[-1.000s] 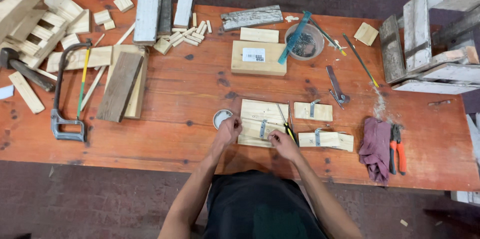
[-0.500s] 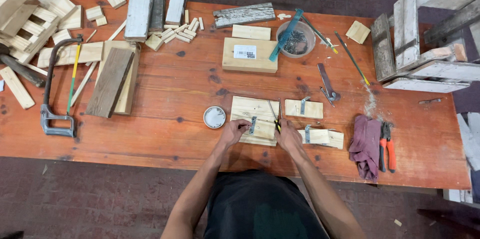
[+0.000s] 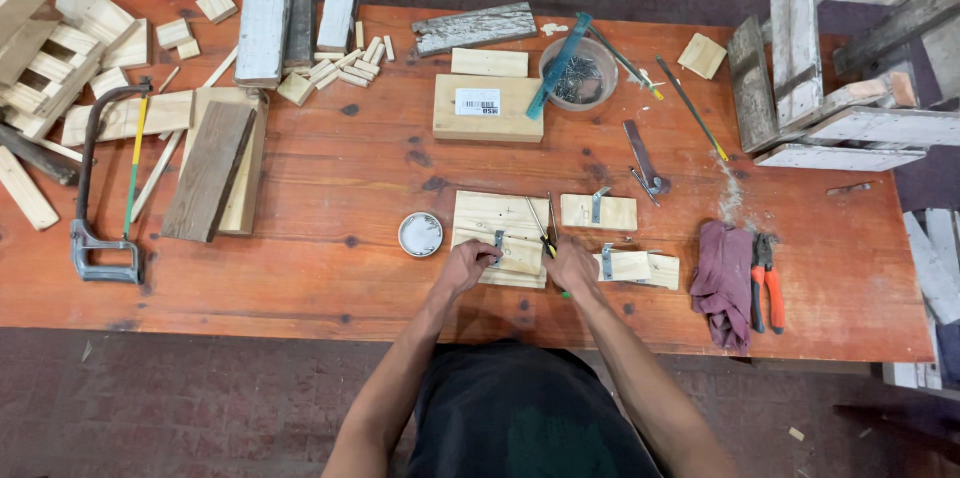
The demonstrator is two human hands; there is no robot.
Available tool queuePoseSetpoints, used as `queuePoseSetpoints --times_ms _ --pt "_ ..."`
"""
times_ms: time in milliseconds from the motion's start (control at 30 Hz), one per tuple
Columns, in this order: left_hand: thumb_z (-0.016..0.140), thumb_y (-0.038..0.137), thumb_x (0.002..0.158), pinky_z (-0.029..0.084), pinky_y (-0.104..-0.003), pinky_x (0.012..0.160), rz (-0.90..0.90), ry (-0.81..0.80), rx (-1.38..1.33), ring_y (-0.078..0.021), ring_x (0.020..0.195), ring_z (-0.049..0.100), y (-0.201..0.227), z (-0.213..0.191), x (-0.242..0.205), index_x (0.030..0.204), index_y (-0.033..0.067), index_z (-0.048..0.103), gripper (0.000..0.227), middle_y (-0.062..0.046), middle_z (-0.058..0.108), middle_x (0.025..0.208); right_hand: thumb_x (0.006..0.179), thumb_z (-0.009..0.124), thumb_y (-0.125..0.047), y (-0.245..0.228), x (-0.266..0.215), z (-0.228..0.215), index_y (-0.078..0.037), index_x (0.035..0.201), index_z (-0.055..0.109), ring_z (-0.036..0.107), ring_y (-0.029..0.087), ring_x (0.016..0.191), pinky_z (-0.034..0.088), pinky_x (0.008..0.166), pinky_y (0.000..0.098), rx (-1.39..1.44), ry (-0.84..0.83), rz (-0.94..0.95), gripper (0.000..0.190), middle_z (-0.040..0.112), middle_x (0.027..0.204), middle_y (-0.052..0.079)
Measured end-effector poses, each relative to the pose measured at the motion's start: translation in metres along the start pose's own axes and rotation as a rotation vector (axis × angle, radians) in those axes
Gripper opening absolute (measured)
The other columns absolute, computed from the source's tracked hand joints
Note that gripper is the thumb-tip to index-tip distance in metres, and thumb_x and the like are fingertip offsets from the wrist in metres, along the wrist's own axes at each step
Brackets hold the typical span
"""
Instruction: The person uses a screwdriver to tighten screws into a small wooden board on a workbench. They repeatedly insert screws and turn the screwdriver to secure them, handling the board and screws throughout the process.
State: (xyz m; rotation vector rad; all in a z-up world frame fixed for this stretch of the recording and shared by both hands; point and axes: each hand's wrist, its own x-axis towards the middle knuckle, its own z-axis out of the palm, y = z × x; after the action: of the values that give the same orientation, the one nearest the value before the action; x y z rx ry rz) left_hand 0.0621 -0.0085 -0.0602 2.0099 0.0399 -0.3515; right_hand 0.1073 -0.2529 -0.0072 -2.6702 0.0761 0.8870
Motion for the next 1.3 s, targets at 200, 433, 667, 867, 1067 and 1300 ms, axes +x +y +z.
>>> queuePoseSetpoints --times_ms 200,433,667,867,1067,1300 --pt "0.069 0.015 0.093 0.056 -0.042 0.091 -0.019 -0.026 0.010 -0.0356 0.103 0.070 0.002 0.000 -0.002 0.108 0.0209 0.082 0.022 -0.016 0.073 0.104 0.095 0.053 -0.040 -0.052 -0.083 -0.090 -0.009 0.130 0.058 0.065 0.046 0.118 0.051 0.099 0.0583 0.081 0.079 -0.016 0.046 0.069 0.121 0.022" --pt "0.070 0.015 0.091 0.056 -0.044 0.093 -0.014 -0.046 0.022 -0.0379 0.106 0.070 -0.003 0.004 0.001 0.108 0.0199 0.082 0.021 -0.018 0.073 0.106 0.097 0.056 -0.038 -0.061 -0.101 -0.124 -0.016 0.124 0.062 0.069 0.036 0.114 0.057 0.092 0.0504 0.007 0.158 -0.173 0.035 0.071 0.117 0.014" --pt "0.070 0.014 0.091 0.057 -0.044 0.094 0.022 -0.066 0.058 -0.0390 0.106 0.070 0.003 -0.001 0.001 0.108 0.0169 0.081 0.020 -0.019 0.073 0.105 0.097 0.060 -0.022 -0.090 -0.140 -0.155 -0.009 0.122 0.061 0.068 0.041 0.108 0.056 0.088 0.0568 -0.286 0.020 -0.607 0.028 0.071 0.111 0.018" --pt "0.072 0.015 0.091 0.057 -0.045 0.094 0.025 -0.069 0.071 -0.0403 0.106 0.069 -0.017 0.012 0.008 0.109 0.0145 0.081 0.020 -0.019 0.074 0.106 0.095 0.062 -0.020 -0.087 -0.103 -0.117 -0.009 0.112 0.060 0.068 0.041 0.098 0.057 0.081 0.0542 -0.425 0.018 -0.784 0.020 0.068 0.099 0.016" --pt "0.073 0.018 0.089 0.058 -0.046 0.094 0.025 -0.064 0.092 -0.0390 0.107 0.069 -0.028 0.015 0.014 0.107 0.0150 0.080 0.020 -0.017 0.075 0.105 0.093 0.064 -0.019 -0.087 -0.078 -0.099 -0.011 0.109 0.060 0.069 0.038 0.093 0.058 0.075 0.0516 -0.486 0.054 -0.842 0.018 0.067 0.095 0.013" --pt "0.073 0.016 0.088 0.058 -0.045 0.093 0.026 -0.066 0.118 -0.0393 0.106 0.069 -0.023 0.013 0.013 0.107 0.0141 0.081 0.020 -0.016 0.075 0.106 0.092 0.065 -0.020 -0.086 -0.075 -0.097 -0.013 0.109 0.059 0.069 0.037 0.092 0.058 0.074 0.0506 -0.506 0.061 -0.851 0.019 0.066 0.093 0.012"
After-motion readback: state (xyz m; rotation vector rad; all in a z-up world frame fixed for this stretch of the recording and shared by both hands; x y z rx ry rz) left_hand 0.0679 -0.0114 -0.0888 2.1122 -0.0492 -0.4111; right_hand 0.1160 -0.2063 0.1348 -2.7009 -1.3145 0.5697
